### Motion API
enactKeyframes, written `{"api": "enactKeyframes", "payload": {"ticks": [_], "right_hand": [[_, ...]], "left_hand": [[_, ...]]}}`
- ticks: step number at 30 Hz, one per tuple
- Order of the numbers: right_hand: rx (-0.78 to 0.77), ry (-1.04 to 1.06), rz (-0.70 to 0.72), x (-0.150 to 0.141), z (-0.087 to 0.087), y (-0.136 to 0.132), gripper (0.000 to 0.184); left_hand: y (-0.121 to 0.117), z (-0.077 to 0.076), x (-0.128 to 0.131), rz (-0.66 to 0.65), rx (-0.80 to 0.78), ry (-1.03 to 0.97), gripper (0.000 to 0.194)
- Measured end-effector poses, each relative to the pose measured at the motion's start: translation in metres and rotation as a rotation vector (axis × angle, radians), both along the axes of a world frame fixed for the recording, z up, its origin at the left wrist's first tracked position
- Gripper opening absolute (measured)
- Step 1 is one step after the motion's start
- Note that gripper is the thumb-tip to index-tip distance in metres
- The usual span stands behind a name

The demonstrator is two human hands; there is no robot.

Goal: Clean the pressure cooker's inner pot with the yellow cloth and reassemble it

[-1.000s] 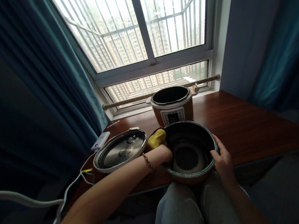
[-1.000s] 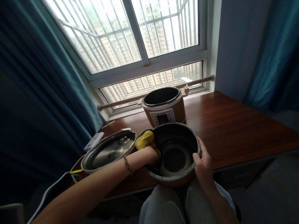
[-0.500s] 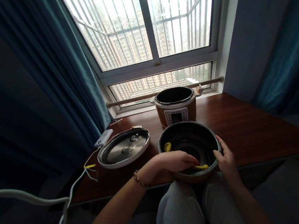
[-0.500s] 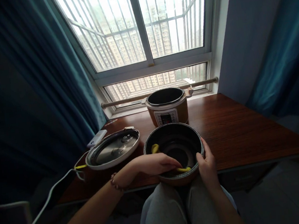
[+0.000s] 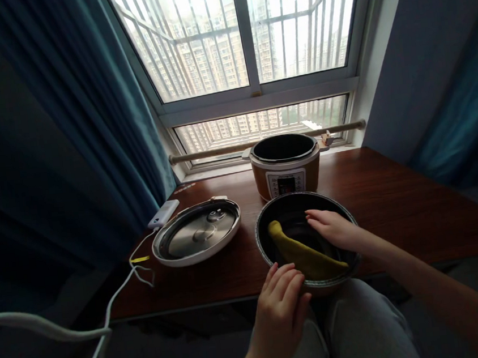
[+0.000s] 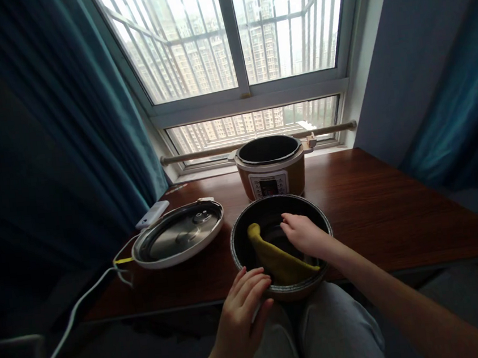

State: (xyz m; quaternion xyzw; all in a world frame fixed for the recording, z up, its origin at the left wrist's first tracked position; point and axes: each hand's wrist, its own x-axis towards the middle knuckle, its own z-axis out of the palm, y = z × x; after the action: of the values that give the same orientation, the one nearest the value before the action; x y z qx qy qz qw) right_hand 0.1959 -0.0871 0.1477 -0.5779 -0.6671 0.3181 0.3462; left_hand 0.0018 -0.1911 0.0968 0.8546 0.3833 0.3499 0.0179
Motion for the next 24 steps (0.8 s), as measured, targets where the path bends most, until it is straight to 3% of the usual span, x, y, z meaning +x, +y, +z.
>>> {"api": "enactKeyframes", "payload": {"ticks": [3, 5, 8, 13, 15, 17, 19, 22, 24], "right_hand": [[-0.528, 0.030, 0.152, -0.028, -0.006, 0.026, 0.016], [-0.687, 0.060, 0.247, -0.043, -0.015, 0.033, 0.018], [-0.681, -0.019, 0.432, -0.061, -0.027, 0.029, 0.023], [-0.549, -0.197, 0.682, -0.072, -0.047, 0.017, 0.012], [-0.642, -0.202, 0.742, -0.063, -0.059, 0.016, 0.015], [-0.755, -0.164, 0.685, -0.047, -0.072, 0.018, 0.018], [-0.777, -0.091, 0.481, -0.028, -0.084, 0.022, 0.024], [-0.632, 0.037, 0.129, -0.006, -0.093, 0.033, 0.022], [-0.497, 0.089, -0.003, 0.003, -0.093, 0.044, 0.019]], "left_hand": [[0.001, -0.004, 0.004, 0.031, 0.044, -0.051, 0.027], [0.002, -0.007, 0.004, 0.037, 0.067, -0.065, 0.028], [0.003, -0.012, 0.003, 0.037, 0.089, -0.083, 0.028], [0.009, -0.018, 0.002, 0.024, 0.141, -0.131, 0.024], [0.011, -0.019, 0.002, 0.025, 0.147, -0.147, 0.023], [0.012, -0.020, 0.003, 0.031, 0.144, -0.161, 0.023], [0.012, -0.020, 0.003, 0.030, 0.140, -0.168, 0.023], [0.011, -0.021, 0.003, 0.017, 0.131, -0.171, 0.026], [0.011, -0.021, 0.002, 0.010, 0.128, -0.174, 0.027]]}}
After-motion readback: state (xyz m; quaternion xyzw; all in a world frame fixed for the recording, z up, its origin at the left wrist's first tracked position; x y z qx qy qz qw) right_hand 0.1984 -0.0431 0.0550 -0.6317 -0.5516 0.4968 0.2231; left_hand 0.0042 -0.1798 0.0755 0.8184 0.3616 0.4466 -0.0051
